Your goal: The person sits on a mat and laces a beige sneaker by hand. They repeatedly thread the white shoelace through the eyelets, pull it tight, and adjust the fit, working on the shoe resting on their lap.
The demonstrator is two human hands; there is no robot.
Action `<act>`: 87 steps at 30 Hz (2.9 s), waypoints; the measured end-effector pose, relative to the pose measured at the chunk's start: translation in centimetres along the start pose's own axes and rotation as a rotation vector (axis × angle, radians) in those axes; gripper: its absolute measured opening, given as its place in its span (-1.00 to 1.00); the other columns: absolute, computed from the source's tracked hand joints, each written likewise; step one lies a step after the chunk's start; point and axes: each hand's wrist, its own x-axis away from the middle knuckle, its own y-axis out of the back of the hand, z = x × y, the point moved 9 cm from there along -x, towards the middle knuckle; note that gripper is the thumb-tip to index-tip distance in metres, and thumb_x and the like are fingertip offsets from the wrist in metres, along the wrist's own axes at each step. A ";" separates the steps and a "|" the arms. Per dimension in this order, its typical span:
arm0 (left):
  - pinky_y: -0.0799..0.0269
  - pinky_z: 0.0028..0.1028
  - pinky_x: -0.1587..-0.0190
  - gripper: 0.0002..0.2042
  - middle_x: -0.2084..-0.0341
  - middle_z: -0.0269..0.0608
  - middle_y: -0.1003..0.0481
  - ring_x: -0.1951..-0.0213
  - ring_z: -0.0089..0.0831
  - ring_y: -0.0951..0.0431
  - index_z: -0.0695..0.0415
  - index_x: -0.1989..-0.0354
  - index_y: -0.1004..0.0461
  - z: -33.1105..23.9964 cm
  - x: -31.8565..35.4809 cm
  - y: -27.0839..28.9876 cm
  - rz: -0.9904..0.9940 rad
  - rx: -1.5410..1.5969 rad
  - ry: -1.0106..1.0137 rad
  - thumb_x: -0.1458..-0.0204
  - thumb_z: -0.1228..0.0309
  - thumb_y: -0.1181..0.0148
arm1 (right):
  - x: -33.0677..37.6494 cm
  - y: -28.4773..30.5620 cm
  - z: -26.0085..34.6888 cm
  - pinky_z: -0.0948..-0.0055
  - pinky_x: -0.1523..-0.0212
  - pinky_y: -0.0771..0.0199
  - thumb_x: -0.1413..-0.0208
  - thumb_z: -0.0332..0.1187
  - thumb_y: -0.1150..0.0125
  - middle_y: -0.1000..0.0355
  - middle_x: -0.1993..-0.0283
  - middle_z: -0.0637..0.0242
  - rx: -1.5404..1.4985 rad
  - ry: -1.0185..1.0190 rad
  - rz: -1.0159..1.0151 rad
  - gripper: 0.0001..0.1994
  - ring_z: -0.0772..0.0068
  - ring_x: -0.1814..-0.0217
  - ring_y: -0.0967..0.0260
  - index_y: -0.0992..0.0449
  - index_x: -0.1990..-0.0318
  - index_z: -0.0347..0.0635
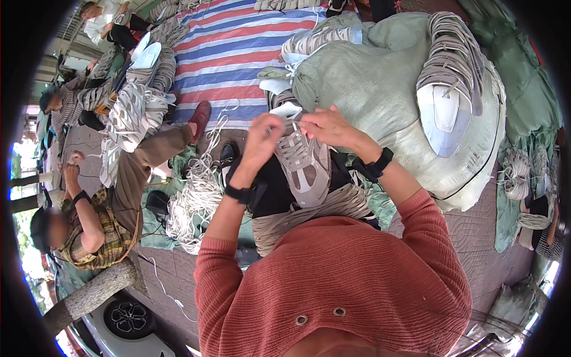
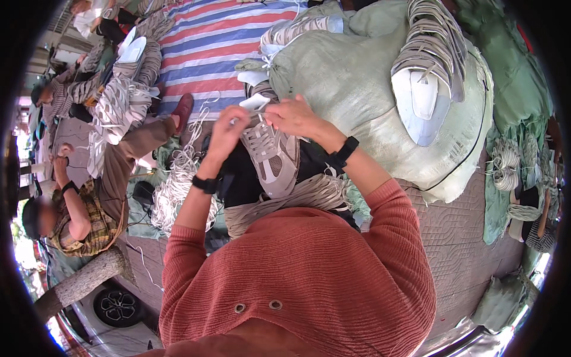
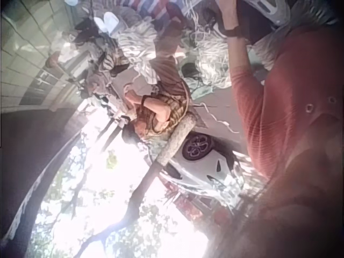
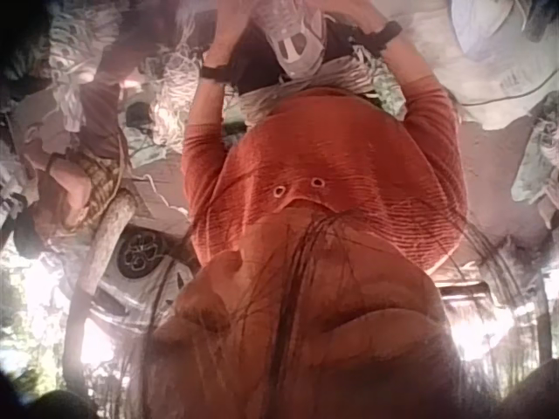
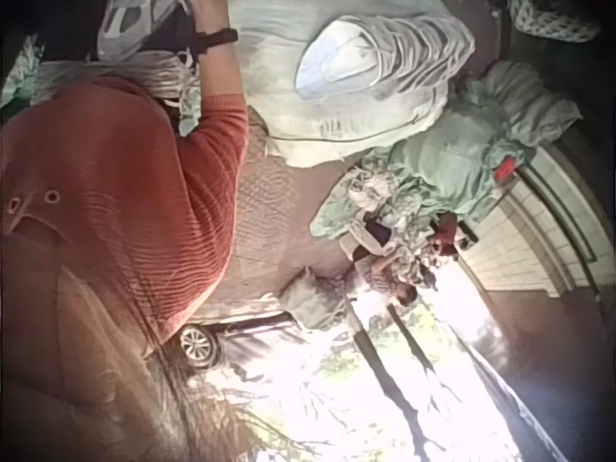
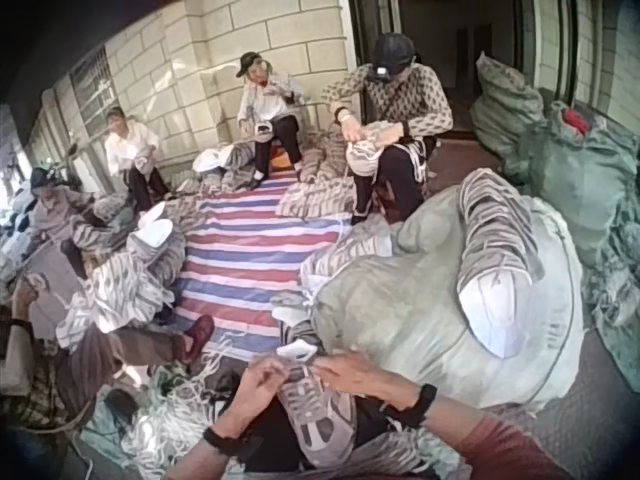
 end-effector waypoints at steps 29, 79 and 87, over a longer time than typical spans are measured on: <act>-0.13 -0.28 0.17 -0.88 0.45 -0.33 -0.39 0.24 -0.31 -0.39 0.06 0.50 -0.48 -1.4 -1.5 -3.7 0.286 -0.547 -0.032 0.22 0.47 -0.31 | 1.7 -3.8 -2.7 0.58 0.58 -0.31 -0.09 -0.31 -0.01 -0.37 0.59 0.39 -0.860 -0.282 0.051 -0.74 0.59 0.64 -0.33 -0.44 0.56 -0.24; -0.17 -0.14 -0.29 -0.83 -0.09 0.20 -0.37 -0.15 0.01 -0.35 0.30 0.36 -0.36 4.6 0.4 21.8 -0.515 1.232 0.329 -0.06 0.42 0.07 | -3.5 -5.2 0.4 0.51 0.00 -0.24 -0.07 -0.40 -0.10 -0.33 0.10 0.50 -1.133 -0.237 0.292 -0.77 0.57 0.03 -0.22 -0.47 0.14 -0.32; -0.35 -0.22 0.02 -0.83 0.59 -0.26 -0.25 0.43 -0.34 -0.31 0.15 0.56 -0.26 3.8 2.3 21.7 -0.487 1.432 0.265 -0.07 0.45 0.09 | -2.0 -1.2 10.8 0.19 0.05 -0.16 0.13 -0.29 -0.33 -0.29 0.27 0.27 0.276 0.436 -0.261 -0.80 0.24 0.07 -0.30 -0.53 0.29 0.03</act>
